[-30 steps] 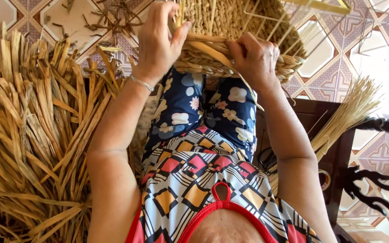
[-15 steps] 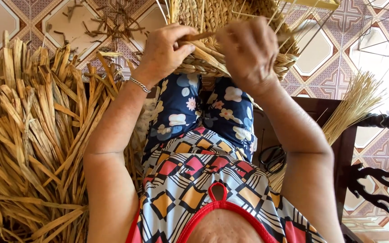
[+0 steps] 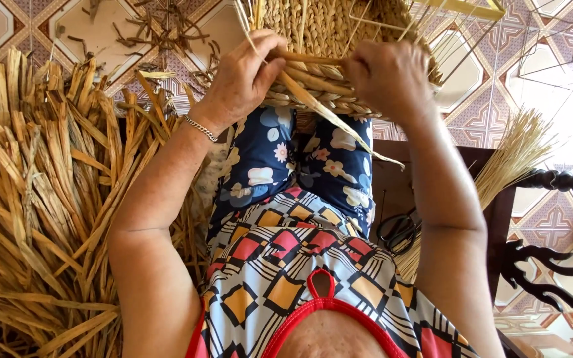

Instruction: The person weaves a basket by hand, threading and wrapping dried plant fibers around the basket frame.

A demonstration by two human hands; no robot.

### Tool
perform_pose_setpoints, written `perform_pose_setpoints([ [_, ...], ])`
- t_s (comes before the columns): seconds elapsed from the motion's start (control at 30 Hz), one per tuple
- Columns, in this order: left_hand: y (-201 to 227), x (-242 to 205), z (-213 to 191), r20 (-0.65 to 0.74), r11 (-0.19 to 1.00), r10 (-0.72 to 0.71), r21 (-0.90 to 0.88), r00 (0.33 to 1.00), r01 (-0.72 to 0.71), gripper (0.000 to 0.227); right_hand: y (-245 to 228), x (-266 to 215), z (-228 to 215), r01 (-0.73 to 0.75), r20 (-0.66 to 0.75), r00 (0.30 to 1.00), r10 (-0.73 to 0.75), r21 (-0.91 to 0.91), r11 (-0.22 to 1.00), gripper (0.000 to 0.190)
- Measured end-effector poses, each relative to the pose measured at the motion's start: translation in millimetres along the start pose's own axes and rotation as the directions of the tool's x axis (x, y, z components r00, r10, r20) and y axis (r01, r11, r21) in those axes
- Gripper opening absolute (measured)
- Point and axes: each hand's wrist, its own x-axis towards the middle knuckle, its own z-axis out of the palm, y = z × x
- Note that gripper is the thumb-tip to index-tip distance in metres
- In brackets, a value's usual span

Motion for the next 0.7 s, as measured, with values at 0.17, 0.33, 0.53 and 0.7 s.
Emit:
perform_pose_setpoints([
  [0.17,-3,-5,-2,-0.081,0.927,0.311,0.248,0.947,-0.283,0.02,-26,5,28,0.15,-0.272,0.948,-0.166,-0.079,0.986,0.024],
  [0.33,-24,-21,7,0.036,0.89,0.297,0.351,0.954,-0.291,0.013,-8,16,64,0.15,-0.462,0.855,-0.235,-0.214,0.965,0.036],
  [0.53,-50,-2,28,0.006,0.927,0.134,0.353,0.991,-0.128,0.011,-6,-3,96,0.09,-0.425,0.895,-0.137,-0.128,0.988,0.03],
  [0.7,8,27,12,-0.207,0.859,0.333,0.469,0.92,-0.206,0.035,-28,-11,60,0.146,-0.462,0.868,-0.184,-0.115,0.982,0.024],
])
